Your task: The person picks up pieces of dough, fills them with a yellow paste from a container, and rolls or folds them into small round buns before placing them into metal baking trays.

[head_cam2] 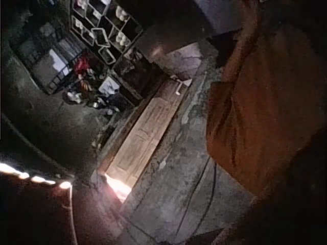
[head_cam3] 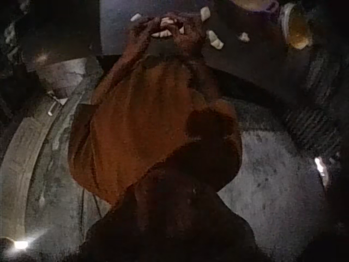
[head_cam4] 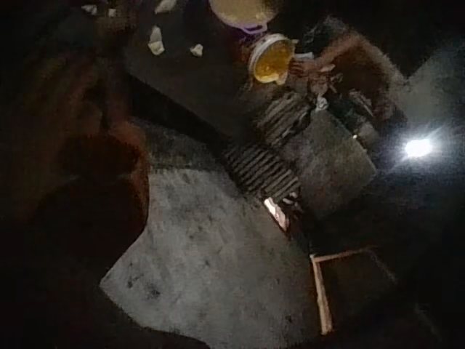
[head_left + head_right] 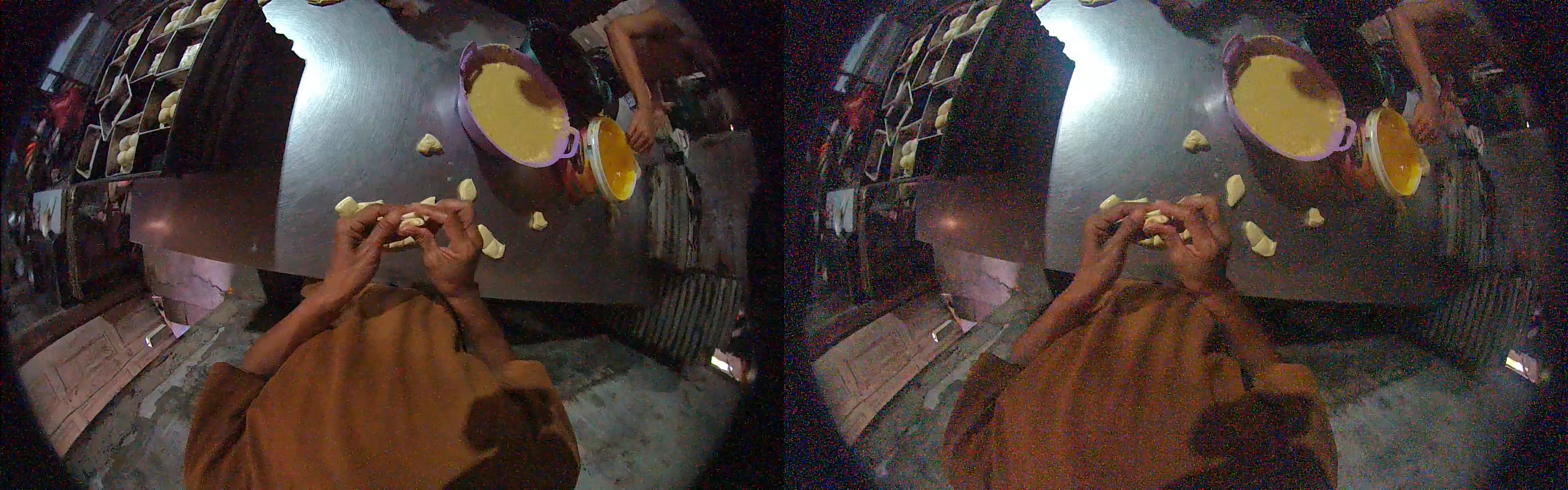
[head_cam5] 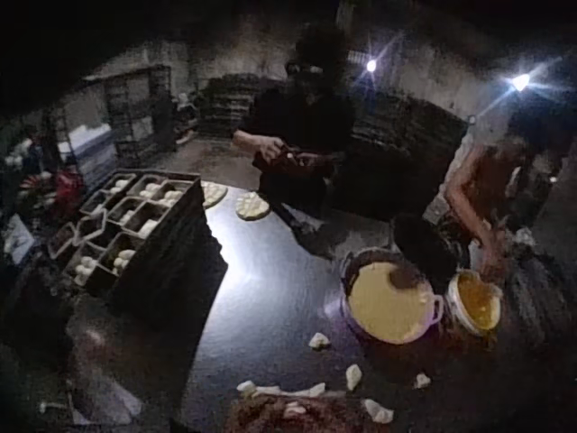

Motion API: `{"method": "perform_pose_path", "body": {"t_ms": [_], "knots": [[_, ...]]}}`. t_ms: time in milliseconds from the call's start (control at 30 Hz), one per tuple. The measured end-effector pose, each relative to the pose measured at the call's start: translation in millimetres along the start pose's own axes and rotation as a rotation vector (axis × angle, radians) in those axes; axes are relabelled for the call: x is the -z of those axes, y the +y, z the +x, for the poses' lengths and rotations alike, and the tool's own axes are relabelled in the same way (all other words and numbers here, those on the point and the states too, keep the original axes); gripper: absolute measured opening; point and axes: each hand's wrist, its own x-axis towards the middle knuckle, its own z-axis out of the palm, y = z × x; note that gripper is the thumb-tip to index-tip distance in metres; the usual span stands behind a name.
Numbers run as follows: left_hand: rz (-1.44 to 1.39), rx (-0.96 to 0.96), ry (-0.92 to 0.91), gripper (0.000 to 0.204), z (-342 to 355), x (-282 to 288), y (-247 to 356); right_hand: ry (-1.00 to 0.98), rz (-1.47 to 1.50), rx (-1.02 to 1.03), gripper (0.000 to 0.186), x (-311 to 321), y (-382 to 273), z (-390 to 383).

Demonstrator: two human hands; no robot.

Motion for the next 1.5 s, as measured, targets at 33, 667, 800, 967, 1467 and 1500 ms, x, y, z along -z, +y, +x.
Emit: {"method": "perform_pose_path", "body": {"t_ms": [33,667,800,967,1467,1500], "knots": [[0.028,-0.017,-0.015,0.023,0,1,1,0.023,0.022,-0.069,0.026,1,-8,3],[0.063,-0.049,0.077,0.029,9,5,-24,-0.352,0.33,-0.495,0.013,6,38,9],[-0.04,-0.05,0.069,0.058,13,8,-23,-0.43,0.531,-0.687,0.024,0,48,9],[-0.225,-0.07,-0.028,0.07,19,19,-31,-0.454,0.782,-0.677,0.019,-15,41,13],[-0.275,-0.413,0.36,0.034,31,102,-12,-0.035,-0.252,0.213,0.03,-68,117,42],[-0.262,-0.41,0.407,0.033,23,103,-11,-0.023,-0.223,0.153,0.03,-65,123,42]]}}
